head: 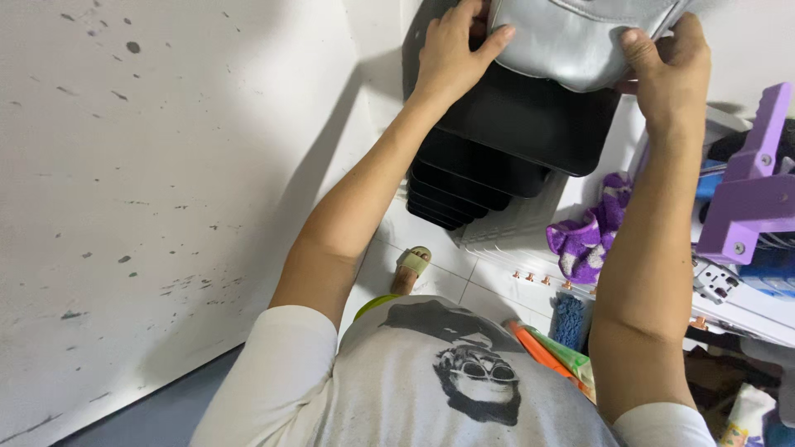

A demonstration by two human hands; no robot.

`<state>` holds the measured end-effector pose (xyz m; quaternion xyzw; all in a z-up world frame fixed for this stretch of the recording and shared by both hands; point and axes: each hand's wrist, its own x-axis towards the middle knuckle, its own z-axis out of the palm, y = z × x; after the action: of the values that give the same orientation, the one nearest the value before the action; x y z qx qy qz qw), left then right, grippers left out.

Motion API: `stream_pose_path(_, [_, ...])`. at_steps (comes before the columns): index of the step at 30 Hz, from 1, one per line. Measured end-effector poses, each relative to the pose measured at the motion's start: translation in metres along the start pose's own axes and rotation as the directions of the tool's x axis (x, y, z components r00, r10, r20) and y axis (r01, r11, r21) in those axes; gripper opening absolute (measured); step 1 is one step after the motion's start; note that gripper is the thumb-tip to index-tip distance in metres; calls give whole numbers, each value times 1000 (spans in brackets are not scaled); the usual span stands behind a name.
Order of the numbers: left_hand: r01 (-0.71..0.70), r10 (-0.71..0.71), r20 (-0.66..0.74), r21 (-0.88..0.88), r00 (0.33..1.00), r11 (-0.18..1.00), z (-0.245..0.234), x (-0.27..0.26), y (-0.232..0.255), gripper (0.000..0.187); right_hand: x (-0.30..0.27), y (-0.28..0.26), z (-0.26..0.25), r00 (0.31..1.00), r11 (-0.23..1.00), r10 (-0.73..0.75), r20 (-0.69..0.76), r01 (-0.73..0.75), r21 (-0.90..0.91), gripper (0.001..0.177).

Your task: The person assembles a black plastic step stool by attaching legs and stacking the steps. They then place the assembled stool next to a white drawer unit and position a silver handbag on top of it.

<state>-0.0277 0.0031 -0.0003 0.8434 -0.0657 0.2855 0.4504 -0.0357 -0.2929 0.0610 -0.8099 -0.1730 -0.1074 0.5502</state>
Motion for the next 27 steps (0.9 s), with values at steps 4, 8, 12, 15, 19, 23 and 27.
stream_pose_path(4, [-118,121,-92,37,988,992,0,-2,-1,55,0,-6,3,983,983,-182,11,181,39,52])
stream_pose_path(8, [219,-193,158,-168,968,961,-4,3,7,47,5,-5,-3,997,992,-71,-36,67,-108,50])
stream_pose_path(12, [83,-84,33,22,996,996,-3,-2,5,52,3,5,3,999,999,40,-29,-39,33,56])
stream_pose_path(15, [-140,169,-119,221,978,965,-4,-15,8,66,1,19,10,996,991,-68,-61,74,108,59])
stream_pose_path(19, [-530,565,44,414,824,740,-2,-31,22,70,-2,28,11,969,988,-133,-209,111,-111,61])
stream_pose_path(23, [-716,714,227,470,663,516,17,-26,36,79,-2,31,18,943,954,-298,-149,291,-66,40])
stream_pose_path(27, [-815,721,379,269,580,514,13,-18,32,72,6,43,17,975,990,-139,-174,143,12,29])
